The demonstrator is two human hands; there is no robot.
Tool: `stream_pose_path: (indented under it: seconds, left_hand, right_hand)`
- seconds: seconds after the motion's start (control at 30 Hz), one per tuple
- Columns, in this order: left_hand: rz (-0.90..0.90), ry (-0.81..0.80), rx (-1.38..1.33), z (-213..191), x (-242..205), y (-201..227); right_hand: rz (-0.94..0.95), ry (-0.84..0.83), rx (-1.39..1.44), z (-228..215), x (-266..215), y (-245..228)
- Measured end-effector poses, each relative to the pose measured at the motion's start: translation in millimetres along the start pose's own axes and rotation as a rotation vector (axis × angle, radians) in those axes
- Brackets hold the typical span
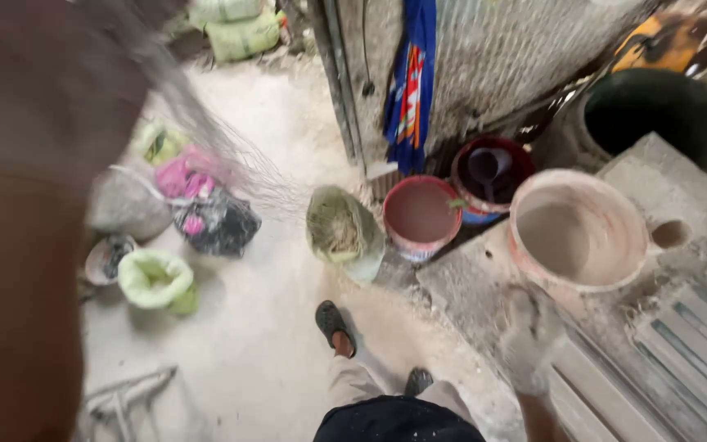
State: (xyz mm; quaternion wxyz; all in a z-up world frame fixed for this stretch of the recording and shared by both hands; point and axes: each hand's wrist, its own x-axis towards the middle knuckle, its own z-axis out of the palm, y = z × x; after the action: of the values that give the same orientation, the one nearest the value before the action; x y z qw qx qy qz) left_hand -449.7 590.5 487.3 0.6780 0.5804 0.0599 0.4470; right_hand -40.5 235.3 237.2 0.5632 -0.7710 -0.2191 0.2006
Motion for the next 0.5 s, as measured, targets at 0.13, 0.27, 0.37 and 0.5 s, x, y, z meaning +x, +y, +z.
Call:
stream_pose_path:
  seconds: [0.13, 0.27, 0.37, 0.5]
  left_hand:
    - [-0.037, 0.053, -0.201, 144.1, -47.3, -45.3]
    - [-0.017, 0.066, -0.408, 243.5, -90.2, -102.2]
    - [-0.022, -0.018, -0.575, 314.6, -122.6, -117.4]
    - [-0.225, -0.019, -0.695, 385.2, -181.0, -126.4]
  right_hand:
    - [-0.512, -0.369, 0.156, -3.0, -35.0, -26.5]
    - [-0.747, -0.556, 0.553, -6.0, -94.7, -92.1]
    - [-0.856, -0.384, 0.356, -10.4, -127.8, -96.6]
    - [-0.586, -0.354, 0.015, -88.7, -163.2, -23.9]
